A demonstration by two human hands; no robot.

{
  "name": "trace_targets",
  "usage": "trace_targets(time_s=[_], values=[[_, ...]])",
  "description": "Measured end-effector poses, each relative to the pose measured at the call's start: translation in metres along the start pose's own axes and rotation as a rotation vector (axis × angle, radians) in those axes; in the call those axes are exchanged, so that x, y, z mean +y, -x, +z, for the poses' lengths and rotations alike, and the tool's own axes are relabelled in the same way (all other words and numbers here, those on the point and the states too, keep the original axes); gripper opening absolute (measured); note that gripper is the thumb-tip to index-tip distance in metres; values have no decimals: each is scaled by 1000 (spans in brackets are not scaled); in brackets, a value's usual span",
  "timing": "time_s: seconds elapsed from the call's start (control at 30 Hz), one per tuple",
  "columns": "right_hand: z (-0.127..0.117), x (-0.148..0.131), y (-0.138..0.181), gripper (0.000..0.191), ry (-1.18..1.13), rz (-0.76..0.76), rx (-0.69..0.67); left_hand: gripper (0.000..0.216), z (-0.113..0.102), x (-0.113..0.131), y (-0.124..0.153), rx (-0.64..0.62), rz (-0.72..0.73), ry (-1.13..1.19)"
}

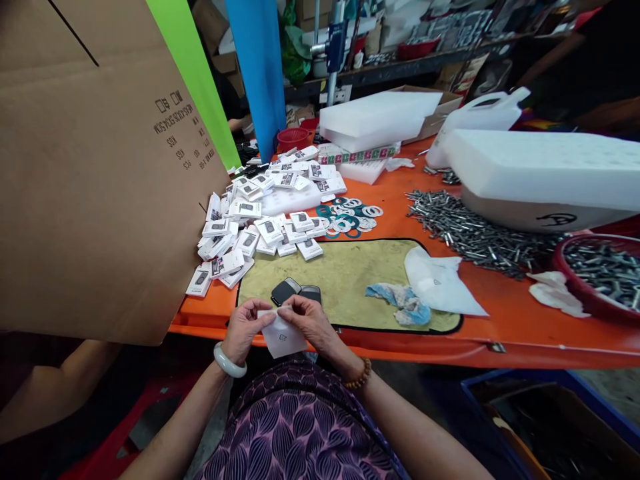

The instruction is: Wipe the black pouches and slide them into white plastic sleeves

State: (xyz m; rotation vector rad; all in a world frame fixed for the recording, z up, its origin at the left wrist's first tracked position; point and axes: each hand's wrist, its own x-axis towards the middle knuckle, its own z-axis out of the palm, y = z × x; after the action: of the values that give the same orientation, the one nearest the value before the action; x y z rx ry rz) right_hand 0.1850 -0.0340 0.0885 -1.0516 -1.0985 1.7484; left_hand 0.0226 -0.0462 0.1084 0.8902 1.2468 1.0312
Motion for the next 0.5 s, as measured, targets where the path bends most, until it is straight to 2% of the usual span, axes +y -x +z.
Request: trace_targets(time_s=[0.1,0.23,0.3,0.37,0.43,0.5], values=[[2,7,5,44,52,8,32,41,0,-4,1,-3,-25,-68],[5,18,17,49,47,56,21,45,6,-9,5,-49,-128,161],[6,24,24,50,11,77,32,47,8,-12,7,-140,-232,293],[5,29,29,50,-16,110,36,50,6,-15,8,-290,-331,329],[1,32,31,49,-5,140,12,52,1,-17,6,-426,-370,248],[-9,34,28,49,83,126,-52,50,-8,-17,1,-492,-318,60]])
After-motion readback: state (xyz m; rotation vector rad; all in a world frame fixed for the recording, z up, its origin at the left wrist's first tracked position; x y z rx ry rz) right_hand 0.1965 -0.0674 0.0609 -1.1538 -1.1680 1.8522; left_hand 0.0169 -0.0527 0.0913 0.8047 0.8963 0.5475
